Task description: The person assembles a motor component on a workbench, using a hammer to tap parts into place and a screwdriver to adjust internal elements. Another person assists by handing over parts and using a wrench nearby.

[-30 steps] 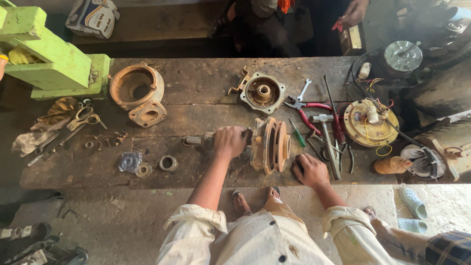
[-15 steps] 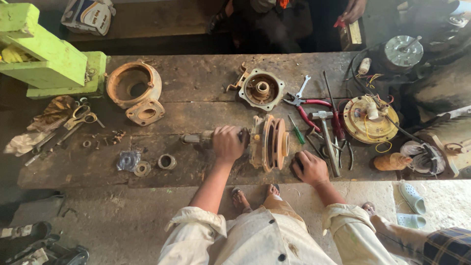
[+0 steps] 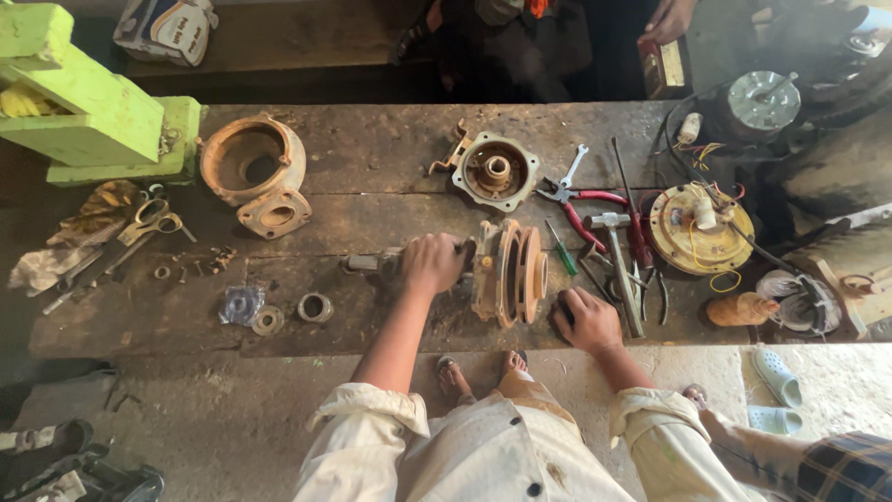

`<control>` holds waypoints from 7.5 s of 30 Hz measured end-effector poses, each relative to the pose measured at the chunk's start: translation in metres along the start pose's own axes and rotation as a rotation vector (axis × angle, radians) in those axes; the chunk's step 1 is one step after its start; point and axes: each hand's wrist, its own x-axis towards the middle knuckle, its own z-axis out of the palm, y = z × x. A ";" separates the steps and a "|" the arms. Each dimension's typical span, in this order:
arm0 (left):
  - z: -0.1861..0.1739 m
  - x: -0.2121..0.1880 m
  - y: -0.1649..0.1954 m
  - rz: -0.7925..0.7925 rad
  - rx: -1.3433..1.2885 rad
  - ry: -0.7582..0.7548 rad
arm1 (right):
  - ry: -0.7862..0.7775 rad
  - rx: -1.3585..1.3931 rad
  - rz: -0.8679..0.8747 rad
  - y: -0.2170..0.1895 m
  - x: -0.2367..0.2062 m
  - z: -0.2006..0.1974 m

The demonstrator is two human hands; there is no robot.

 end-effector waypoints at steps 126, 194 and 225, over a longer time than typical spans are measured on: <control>0.006 0.012 0.105 -0.110 0.055 -0.030 | -0.012 0.580 0.222 0.114 -0.013 -0.025; -0.002 0.017 -0.014 0.074 -0.028 -0.061 | 0.041 -0.015 -0.017 -0.004 0.011 0.009; 0.008 -0.051 -0.016 0.309 -0.118 0.559 | 0.013 -0.029 0.016 -0.011 0.002 0.018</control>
